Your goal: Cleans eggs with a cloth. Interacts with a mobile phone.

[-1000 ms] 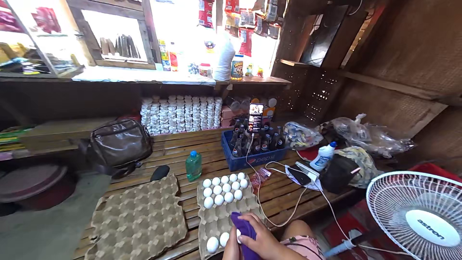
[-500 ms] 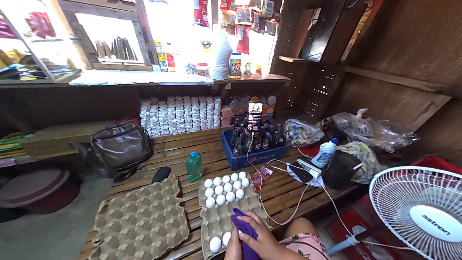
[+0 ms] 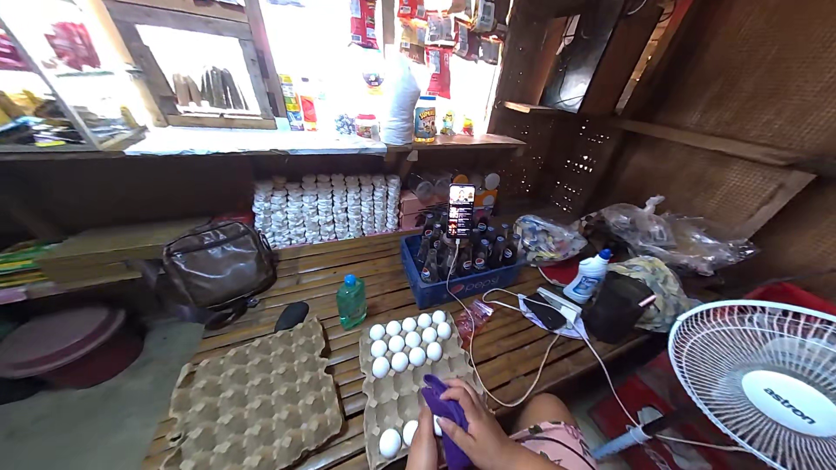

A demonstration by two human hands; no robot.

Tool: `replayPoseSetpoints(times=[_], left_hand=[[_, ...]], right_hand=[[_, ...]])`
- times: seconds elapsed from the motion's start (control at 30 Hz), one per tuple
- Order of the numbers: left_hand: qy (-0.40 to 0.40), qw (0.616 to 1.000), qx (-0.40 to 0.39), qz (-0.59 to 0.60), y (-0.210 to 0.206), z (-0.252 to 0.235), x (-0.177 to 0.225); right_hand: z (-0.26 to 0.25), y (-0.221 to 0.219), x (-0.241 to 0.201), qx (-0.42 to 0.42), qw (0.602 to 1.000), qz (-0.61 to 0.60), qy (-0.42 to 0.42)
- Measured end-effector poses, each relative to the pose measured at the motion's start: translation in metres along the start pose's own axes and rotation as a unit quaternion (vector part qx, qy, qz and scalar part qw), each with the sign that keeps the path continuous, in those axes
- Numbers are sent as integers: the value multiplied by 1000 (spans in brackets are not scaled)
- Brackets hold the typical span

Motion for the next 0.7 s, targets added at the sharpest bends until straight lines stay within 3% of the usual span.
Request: replayPoseSetpoints(times=[0.1,0.23,0.4,0.53,0.63,0.7], left_hand=[[8,999,-17,-42,-1,-1,-5],[-8,996,-22,-84,-1,-7,-7],[-1,1000,-1,-8,2,-8,-4],[7,997,45,63,4,-7,-2],[-7,999,9,32,2,-3,-5],[-12,1000,-14,-8,2,-5,-8]], right_hand=[[-5,3,6,9,1000,-22,-6],[-8,7,22,46,991,-81,-99],[-3,2,23,49,985,-92,-135],[-1,-5,6,26,997,-51,-51],[-1,-7,1,11,1000,-7,28],[-4,-4,6,10,1000,-25,5]])
Point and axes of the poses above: each hand's wrist, its own z-axis away from the middle knuckle, its own y-axis out of the back of the hand, x = y × z, the point moved 4 cm from there along -z, towards the middle knuckle, and after that the axes turned 14 degrees about y, right-handed, at the moved point
